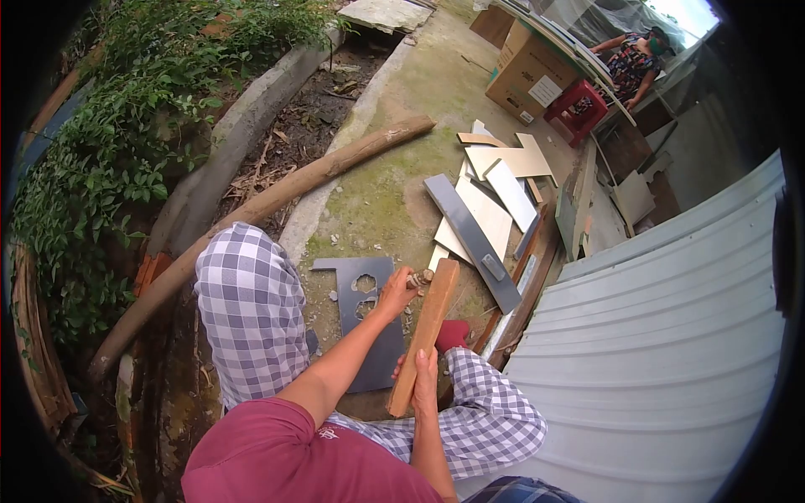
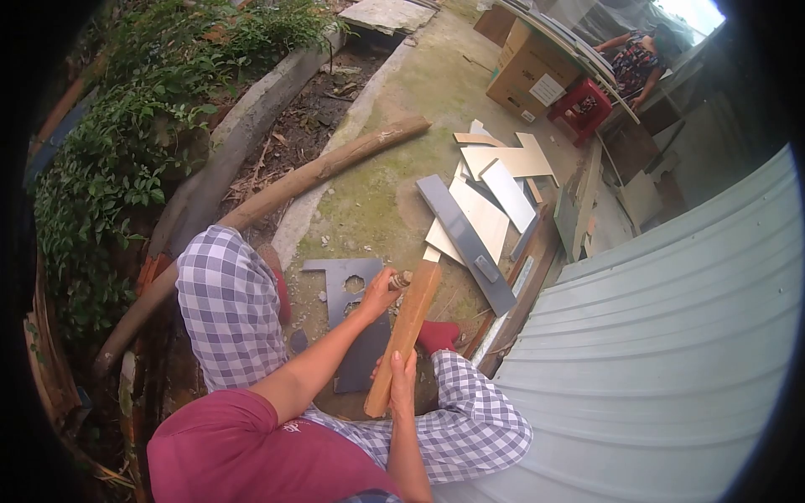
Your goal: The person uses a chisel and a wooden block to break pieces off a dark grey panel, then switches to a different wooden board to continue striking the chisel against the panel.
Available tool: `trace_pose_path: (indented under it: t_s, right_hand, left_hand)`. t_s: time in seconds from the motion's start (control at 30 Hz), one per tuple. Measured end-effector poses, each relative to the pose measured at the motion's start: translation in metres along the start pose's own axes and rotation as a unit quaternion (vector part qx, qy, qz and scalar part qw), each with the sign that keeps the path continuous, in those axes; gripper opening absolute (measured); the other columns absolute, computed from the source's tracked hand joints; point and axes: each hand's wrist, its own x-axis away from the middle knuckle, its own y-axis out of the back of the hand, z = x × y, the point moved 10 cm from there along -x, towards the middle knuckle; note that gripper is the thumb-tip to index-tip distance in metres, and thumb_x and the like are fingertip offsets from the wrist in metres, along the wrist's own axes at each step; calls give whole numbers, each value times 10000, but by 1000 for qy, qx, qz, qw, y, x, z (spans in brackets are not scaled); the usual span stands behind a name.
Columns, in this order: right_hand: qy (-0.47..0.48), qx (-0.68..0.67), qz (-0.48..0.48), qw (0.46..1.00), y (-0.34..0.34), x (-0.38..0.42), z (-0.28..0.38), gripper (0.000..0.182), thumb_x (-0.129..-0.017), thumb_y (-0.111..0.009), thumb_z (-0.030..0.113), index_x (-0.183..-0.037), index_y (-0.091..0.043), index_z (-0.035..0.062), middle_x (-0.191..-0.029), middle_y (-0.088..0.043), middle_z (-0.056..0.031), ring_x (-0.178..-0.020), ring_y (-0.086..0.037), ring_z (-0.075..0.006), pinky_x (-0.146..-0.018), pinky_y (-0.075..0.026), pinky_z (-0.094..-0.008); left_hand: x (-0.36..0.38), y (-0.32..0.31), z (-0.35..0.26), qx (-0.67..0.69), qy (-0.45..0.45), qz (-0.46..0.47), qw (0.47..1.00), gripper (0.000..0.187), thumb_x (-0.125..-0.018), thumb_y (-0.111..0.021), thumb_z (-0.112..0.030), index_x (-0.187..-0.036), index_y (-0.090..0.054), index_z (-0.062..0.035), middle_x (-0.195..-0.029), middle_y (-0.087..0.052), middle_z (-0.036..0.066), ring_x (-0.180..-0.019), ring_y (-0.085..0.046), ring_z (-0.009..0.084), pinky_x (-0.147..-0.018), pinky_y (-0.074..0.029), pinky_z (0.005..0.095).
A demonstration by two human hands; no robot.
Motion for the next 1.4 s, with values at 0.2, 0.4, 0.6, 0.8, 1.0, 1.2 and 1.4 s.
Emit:
trace_pose_path:
  t_s: [0.2,0.4,0.6,0.8,1.0,1.2,1.4]
  right_hand:
    - [0,-4,-8,1000,1,2,0,522,-918,-528,468,-1205,-360,67,-814,-555,-104,-630,-593,-178,-565,-537,-309]
    - [-1,-10,-3,1000,3,1,0,500,-921,-528,454,-1192,-363,67,-814,-556,-100,-631,-592,-173,-564,-538,-309]
    - [-10,-6,-1,1000,5,-3,-8,482,-922,-533,434,-1191,-363,72,-812,-557,-100,-630,-593,-171,-564,-537,-308]
    - [-14,-16,-6,1000,5,-2,-7,472,-929,-526,427,-1193,-361,72,-811,-557,-100,-630,-593,-170,-567,-538,-308]
    - [-14,-21,-6,1000,6,-1,-8,491,-925,-527,446,-1196,-355,74,-813,-556,-99,-631,-594,-170,-571,-539,-307]
    - [-15,-23,-6,1000,3,-1,-5,508,-920,-532,460,-1199,-353,75,-820,-555,-100,-636,-596,-171,-573,-540,-309]
    - [-13,-22,-8,1000,5,-1,-7,500,-923,-528,452,-1203,-351,77,-821,-555,-101,-639,-597,-172,-577,-543,-311]
  left_hand:
    - [1,-3,2,-13,-9,0,1000,418,-721,-748,-110,-1054,-505,-42,-989,-585,187,-956,-562,401,-798,-453,450]
    - [1,-6,8,-11,1,10,1000,400,-747,-739,-135,-1055,-505,-31,-995,-584,190,-966,-561,400,-803,-454,450]
    - [1,-5,10,-1,16,19,1000,394,-753,-730,-125,-1059,-502,-30,-1004,-580,200,-986,-555,401,-810,-451,455]
    - [2,-7,7,-19,-10,7,1000,394,-747,-717,-77,-1070,-493,-38,-1016,-577,197,-988,-550,405,-820,-446,458]
    - [5,-9,2,-37,-15,7,999,387,-755,-704,-89,-1073,-487,-53,-1018,-569,183,-1002,-540,396,-820,-440,457]
    - [5,-8,2,-46,-8,7,999,387,-764,-700,-98,-1082,-483,-57,-1015,-567,177,-1002,-536,395,-823,-434,460]
    - [5,-10,3,-40,-15,5,999,381,-770,-699,-96,-1081,-483,-52,-1038,-567,179,-1024,-532,395,-833,-434,458]
